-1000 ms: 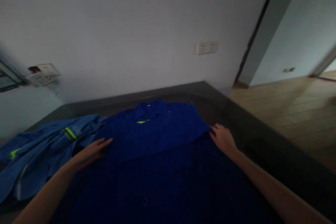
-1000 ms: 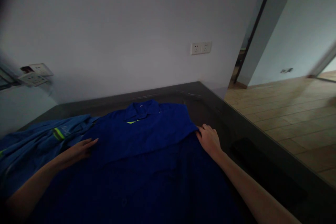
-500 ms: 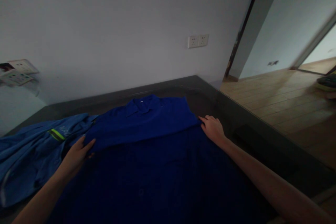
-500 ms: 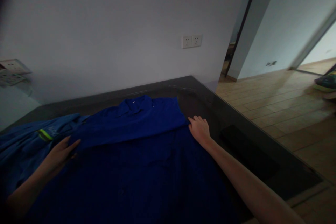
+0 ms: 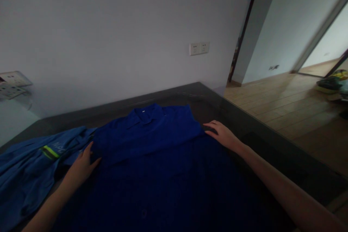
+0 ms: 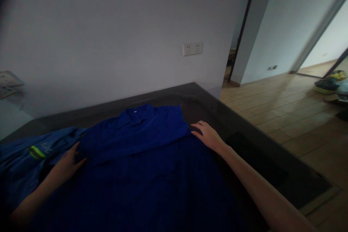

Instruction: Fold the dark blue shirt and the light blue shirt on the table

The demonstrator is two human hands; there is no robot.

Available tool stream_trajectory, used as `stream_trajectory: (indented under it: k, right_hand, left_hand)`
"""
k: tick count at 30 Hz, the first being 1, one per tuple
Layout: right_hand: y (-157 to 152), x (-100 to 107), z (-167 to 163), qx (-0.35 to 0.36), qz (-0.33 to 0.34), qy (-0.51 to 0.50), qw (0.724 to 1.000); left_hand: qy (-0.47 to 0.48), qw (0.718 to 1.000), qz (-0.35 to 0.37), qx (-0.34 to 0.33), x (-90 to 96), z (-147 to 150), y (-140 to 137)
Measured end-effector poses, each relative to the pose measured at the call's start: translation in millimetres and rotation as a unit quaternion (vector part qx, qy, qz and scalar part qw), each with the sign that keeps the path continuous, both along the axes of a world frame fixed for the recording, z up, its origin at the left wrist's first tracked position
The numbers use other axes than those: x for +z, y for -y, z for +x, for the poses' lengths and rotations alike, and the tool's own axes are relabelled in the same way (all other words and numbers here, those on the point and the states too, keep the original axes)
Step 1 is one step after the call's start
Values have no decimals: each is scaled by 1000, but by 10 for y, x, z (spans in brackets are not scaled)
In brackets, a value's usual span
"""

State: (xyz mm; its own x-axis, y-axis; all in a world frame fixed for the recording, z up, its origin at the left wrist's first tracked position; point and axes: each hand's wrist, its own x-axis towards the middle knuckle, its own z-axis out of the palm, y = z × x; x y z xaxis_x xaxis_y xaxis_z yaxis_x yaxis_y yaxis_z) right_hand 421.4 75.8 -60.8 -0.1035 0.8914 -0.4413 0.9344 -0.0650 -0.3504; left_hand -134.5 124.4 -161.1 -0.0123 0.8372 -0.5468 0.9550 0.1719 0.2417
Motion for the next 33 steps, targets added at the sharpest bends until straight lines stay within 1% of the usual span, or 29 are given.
stream_trajectory:
  k: [2, 3, 4, 5, 6, 8, 9, 11, 12, 13, 14, 15, 17, 18, 20, 22, 25, 27, 30, 33]
  right_hand:
    - [-32, 6, -27, -12, 36, -23, 999]
    - [-39, -9, -53, -4, 46, -27, 999]
    - [-37, -34, -80, 14, 49, -28, 998]
    - [-28, -64, -104, 39, 47, -25, 998]
    - [-13, -94, -122, 64, 42, -16, 997]
    - [20, -136, -129, 98, 28, 4, 995]
    - [26, -143, -118, 105, 23, 9, 994]
    - [-14, -136, -75, 97, 22, 8, 995]
    - [-68, -129, -47, 85, 26, 2, 996]
    - [-148, -129, -20, 67, 33, -7, 997]
    - [-251, -140, 4, 45, 40, -17, 998]
    - [-372, -167, 20, 20, 48, -23, 998]
    - [-636, -282, 16, -28, 49, -24, 998]
    - [-761, -370, -12, -47, 40, -9, 998]
    - [-961, -594, -123, -57, 5, 32, 998]
    - [-1064, -849, -284, -41, -18, 58, 997]
    - [-1058, -1205, -490, -17, -28, 63, 997]
    - [-1008, -1383, -524, 2, -36, 74, 997]
    - [-966, -1536, -414, 37, -51, 88, 994]
    - [-999, -1588, -254, 67, -65, 86, 992]
  left_hand:
    - [-66, 996, 52, -29, 54, 116, -68]
    - [-80, 992, 82, -44, 96, 235, -110]
    - [-61, 990, 108, -65, 147, 398, -151]
    - [-14, 987, 126, -99, 207, 602, -187]
    - [53, 979, 140, -136, 273, 842, -213]
    - [196, 948, 148, -205, 420, 1398, -222]
    - [251, 930, 142, -228, 496, 1696, -203]
    - [340, 890, 107, -283, 634, 2292, -130]
    - [368, 871, 88, -313, 691, 2578, -79]
    - [381, 858, 77, -336, 736, 2847, -23]
    - [379, 852, 68, -356, 769, 3098, 38]
    - [361, 855, 63, -367, 790, 3325, 102]
    - [319, 868, 58, -377, 800, 3700, 236]
    - [300, 875, 57, -375, 792, 3843, 303]
    - [273, 886, 45, -371, 759, 4039, 426]
    - [265, 892, 30, -365, 708, 4128, 523]
    - [297, 883, 29, -363, 621, 4133, 600]
    - [325, 875, 37, -356, 578, 4107, 615]
    - [339, 878, 31, -337, 563, 4084, 613]
    - [340, 878, 13, -337, 591, 4075, 598]
